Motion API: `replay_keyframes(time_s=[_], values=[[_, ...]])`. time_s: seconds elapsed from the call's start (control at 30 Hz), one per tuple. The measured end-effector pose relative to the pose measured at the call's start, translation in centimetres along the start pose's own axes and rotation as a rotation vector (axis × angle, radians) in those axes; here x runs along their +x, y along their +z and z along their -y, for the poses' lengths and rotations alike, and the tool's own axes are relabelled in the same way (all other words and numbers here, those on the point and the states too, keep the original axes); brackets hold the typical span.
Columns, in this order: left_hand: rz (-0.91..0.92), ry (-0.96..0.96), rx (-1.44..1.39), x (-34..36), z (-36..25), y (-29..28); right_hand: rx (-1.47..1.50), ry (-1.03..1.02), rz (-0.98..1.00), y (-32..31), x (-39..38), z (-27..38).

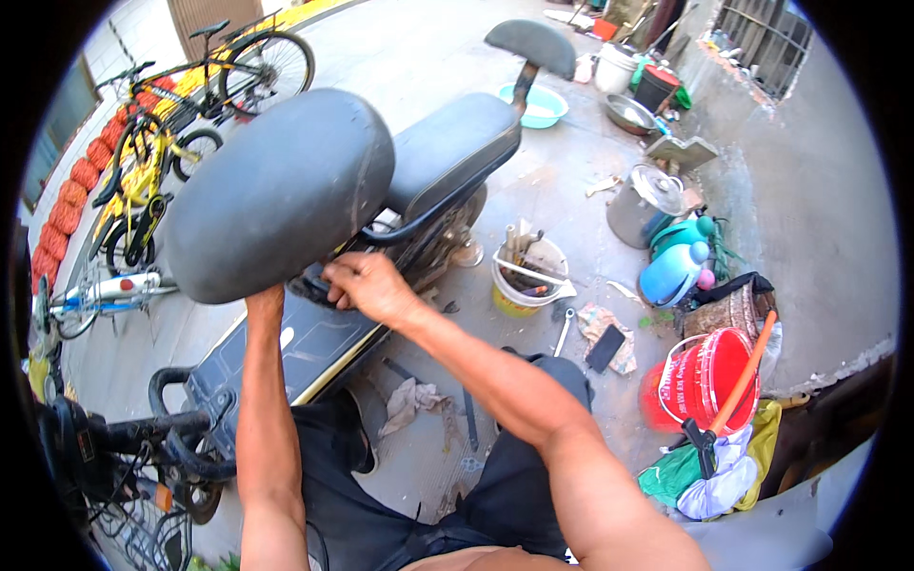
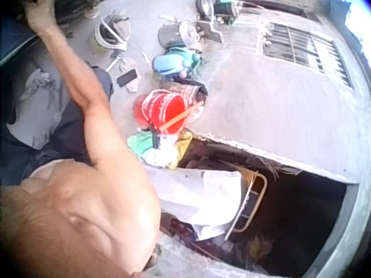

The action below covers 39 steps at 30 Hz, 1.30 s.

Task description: The person is repairing the rear seat of a scooter. They use a screwdriver to loosen screws and a wrench to tighten nuts on the seat's mounting bracket. The person repeatedly adjusts the seat position and checks the fit.

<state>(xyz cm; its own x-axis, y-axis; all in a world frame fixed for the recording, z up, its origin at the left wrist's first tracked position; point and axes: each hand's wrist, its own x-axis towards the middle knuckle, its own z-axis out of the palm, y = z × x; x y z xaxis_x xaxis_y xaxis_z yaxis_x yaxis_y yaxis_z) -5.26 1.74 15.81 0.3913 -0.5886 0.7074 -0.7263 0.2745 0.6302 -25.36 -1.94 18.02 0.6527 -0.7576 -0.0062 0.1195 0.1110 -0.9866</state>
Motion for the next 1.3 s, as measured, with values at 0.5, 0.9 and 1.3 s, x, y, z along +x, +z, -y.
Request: replay_keyframes(time_s=[0.5, 0.9, 1.3], values=[[0.009, 0.025, 0.098, -0.3, 0.9, -0.1, 0.014, -0.143, -0.114, 2.3, 1.3, -3.0], [0.019, 0.029, -0.014, -0.8, 1.5, 0.0, -0.002, -0.203, -0.2, 4.4, 2.2, -4.0], [0.131, -0.116, -0.026, -1.1, 2.0, 0.1, -0.012, -0.244, -0.222, 6.8, 2.4, -2.9]])
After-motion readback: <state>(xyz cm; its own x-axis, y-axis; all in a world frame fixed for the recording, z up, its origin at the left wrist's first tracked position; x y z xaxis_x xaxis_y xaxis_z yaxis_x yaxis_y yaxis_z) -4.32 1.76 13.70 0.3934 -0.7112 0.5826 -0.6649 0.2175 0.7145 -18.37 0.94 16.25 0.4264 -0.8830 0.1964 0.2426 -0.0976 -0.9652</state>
